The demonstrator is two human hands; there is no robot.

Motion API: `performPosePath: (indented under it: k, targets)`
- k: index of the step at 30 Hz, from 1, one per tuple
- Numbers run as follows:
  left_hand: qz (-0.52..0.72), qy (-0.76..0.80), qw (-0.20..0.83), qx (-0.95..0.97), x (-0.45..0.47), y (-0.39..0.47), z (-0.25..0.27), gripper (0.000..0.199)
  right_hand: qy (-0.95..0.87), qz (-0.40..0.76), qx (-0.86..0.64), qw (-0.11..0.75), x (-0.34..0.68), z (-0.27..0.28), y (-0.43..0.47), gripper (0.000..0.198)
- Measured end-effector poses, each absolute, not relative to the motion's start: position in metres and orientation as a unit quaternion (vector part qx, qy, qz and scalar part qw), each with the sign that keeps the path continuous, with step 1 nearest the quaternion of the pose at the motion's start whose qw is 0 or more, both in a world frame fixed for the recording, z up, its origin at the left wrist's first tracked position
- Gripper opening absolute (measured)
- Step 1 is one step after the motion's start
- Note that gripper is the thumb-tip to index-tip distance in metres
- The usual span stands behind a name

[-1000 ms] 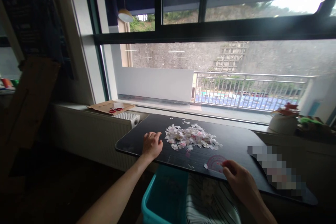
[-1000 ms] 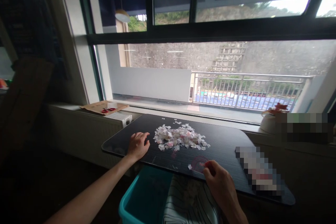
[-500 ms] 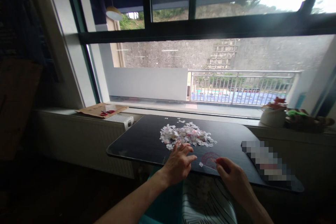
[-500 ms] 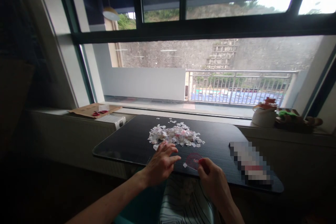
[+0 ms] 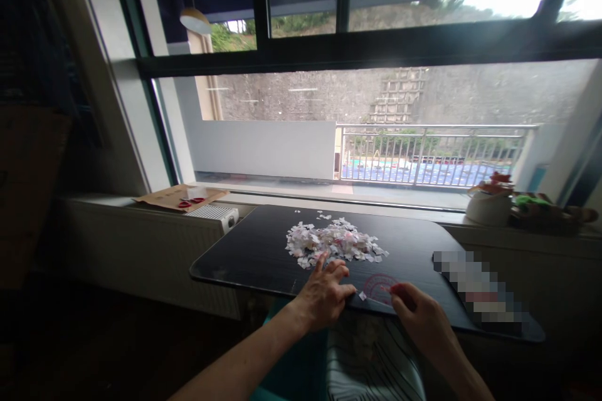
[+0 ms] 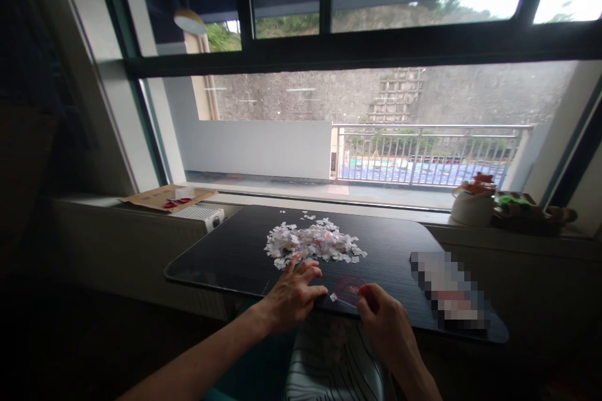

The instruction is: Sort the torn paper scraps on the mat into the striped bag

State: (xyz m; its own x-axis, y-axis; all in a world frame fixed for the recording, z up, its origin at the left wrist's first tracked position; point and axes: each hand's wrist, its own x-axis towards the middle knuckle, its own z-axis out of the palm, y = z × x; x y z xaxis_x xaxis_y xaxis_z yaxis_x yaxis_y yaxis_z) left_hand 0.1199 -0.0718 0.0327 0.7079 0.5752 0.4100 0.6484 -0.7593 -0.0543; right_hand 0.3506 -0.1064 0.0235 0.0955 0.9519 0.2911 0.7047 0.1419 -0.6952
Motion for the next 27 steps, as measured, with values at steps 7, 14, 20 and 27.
performPosePath:
  k: [7,14,20,27]
  targets:
    - [-0.198,-0.360,0.102,-0.906,0.116,-0.070,0.037,0.022,-0.654,0.156,-0.628,0.391,0.353,0.026,-0.109,0.025]
    - [-0.300,-0.433,0.105,-0.843,0.092,-0.052,0.054,0.016,-0.657,0.175,-0.612,0.403,0.356,0.025,-0.111,0.028]
    - [-0.330,-0.602,0.156,-0.710,0.019,-0.021,0.040,0.021,-0.644,0.197,-0.610,0.417,0.362,0.016,-0.103,0.029]
    - [-0.317,-0.725,0.163,-0.590,-0.025,-0.015,0.016,0.039,-0.644,0.192,-0.611,0.419,0.356,0.023,-0.108,0.029]
